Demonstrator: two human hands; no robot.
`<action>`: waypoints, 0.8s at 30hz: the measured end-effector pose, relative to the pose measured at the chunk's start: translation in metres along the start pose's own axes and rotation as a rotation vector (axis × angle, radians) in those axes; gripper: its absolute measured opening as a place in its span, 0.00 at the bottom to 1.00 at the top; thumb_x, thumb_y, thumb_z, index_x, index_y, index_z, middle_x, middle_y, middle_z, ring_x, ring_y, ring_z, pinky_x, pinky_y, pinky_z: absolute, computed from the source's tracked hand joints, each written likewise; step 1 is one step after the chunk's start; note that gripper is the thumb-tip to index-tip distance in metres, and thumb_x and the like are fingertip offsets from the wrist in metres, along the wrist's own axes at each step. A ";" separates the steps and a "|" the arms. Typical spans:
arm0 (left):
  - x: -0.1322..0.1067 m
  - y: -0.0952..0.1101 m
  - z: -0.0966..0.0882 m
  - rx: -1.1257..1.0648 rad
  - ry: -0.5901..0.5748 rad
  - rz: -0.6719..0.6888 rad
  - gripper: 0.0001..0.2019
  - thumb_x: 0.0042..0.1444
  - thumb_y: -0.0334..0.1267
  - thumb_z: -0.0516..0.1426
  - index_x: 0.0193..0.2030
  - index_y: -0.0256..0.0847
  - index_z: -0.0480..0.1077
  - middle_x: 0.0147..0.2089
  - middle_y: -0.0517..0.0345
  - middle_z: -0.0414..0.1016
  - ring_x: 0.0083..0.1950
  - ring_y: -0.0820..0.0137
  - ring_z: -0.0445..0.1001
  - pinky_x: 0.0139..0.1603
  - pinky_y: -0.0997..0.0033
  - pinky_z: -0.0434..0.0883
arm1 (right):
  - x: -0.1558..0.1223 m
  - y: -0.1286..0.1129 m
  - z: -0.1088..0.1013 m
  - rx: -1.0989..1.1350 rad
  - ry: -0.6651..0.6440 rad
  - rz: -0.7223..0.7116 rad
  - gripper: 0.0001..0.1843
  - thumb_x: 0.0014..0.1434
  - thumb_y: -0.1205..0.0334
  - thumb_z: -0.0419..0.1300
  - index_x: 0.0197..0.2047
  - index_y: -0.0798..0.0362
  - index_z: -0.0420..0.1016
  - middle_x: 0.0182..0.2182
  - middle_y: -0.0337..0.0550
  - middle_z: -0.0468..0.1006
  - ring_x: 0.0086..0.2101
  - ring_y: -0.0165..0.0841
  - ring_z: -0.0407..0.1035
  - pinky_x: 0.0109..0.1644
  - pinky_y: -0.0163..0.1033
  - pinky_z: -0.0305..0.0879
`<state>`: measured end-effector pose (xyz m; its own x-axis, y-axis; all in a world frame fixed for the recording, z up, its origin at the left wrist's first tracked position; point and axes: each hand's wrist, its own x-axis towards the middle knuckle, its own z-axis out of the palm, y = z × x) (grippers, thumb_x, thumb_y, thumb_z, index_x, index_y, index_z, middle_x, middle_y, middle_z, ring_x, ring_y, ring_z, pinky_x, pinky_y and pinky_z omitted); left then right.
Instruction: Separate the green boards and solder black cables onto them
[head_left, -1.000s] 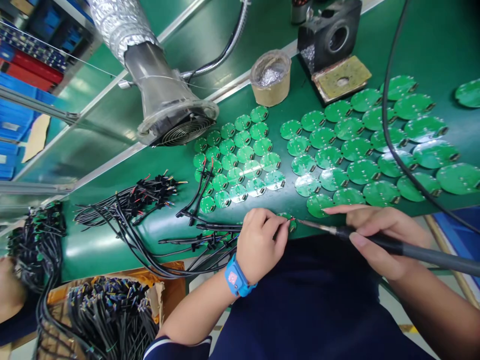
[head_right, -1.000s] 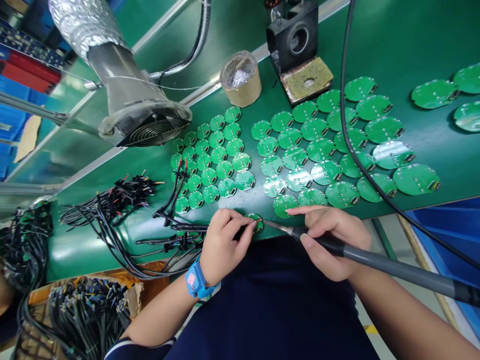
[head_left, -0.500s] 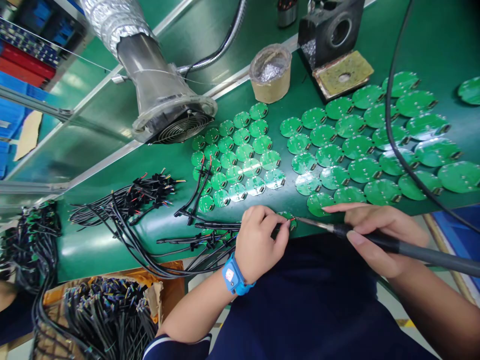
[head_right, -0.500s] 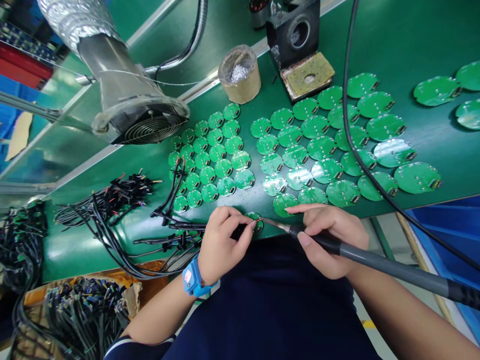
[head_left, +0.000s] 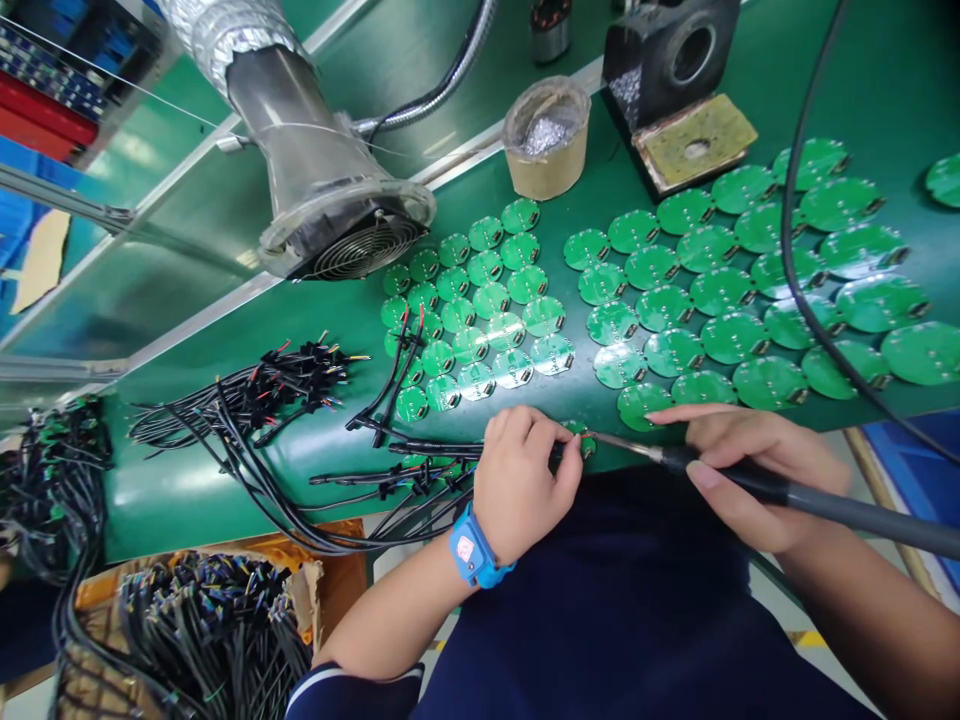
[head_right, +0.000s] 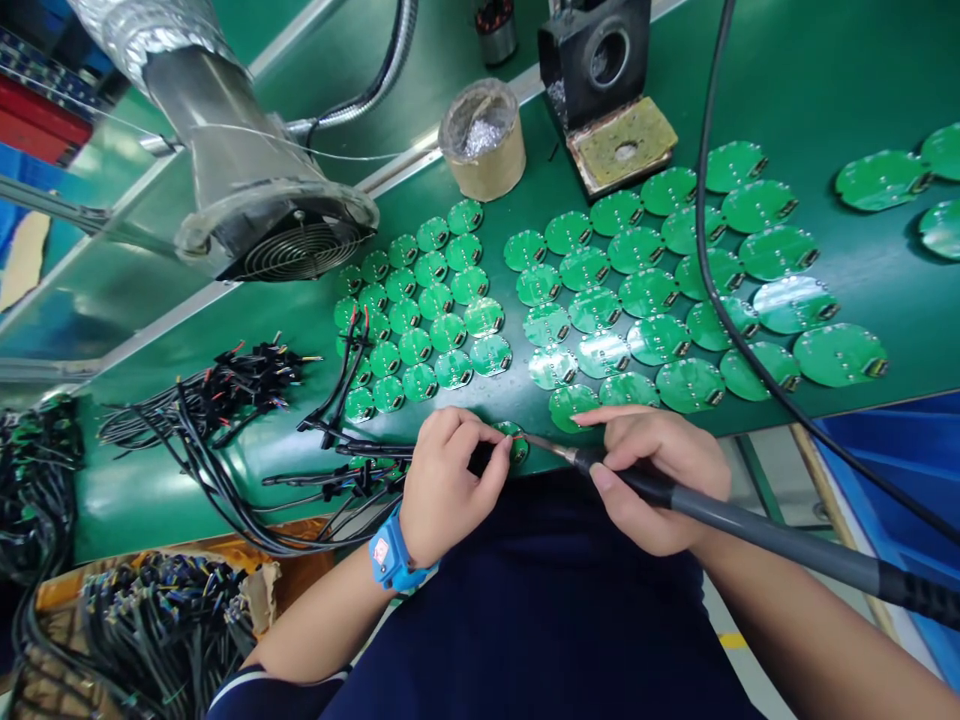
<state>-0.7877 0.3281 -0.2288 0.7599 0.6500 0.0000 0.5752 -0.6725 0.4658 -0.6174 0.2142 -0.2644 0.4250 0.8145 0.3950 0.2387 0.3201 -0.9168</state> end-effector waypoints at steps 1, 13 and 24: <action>0.000 0.000 0.000 0.007 0.003 0.000 0.06 0.56 0.37 0.52 0.33 0.38 0.68 0.34 0.54 0.65 0.38 0.68 0.63 0.41 0.64 0.63 | 0.000 0.000 0.000 0.000 0.000 0.000 0.14 0.40 0.77 0.58 0.30 0.52 0.67 0.20 0.32 0.64 0.20 0.28 0.62 0.40 0.59 0.72; 0.000 0.000 0.000 0.017 0.001 0.006 0.06 0.56 0.36 0.52 0.33 0.38 0.67 0.34 0.53 0.66 0.38 0.67 0.64 0.41 0.63 0.63 | 0.001 -0.001 -0.003 0.073 0.009 0.028 0.14 0.41 0.78 0.58 0.30 0.51 0.67 0.19 0.30 0.64 0.19 0.27 0.61 0.41 0.60 0.71; 0.000 -0.001 -0.001 0.003 -0.018 0.005 0.06 0.57 0.37 0.52 0.34 0.38 0.68 0.35 0.54 0.65 0.39 0.68 0.64 0.41 0.64 0.63 | 0.013 -0.004 -0.002 0.023 -0.054 0.045 0.14 0.41 0.77 0.58 0.31 0.51 0.65 0.18 0.29 0.62 0.18 0.25 0.60 0.43 0.57 0.71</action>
<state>-0.7886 0.3288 -0.2286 0.7680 0.6403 -0.0135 0.5722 -0.6766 0.4635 -0.6113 0.2226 -0.2558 0.3871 0.8531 0.3499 0.1994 0.2930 -0.9351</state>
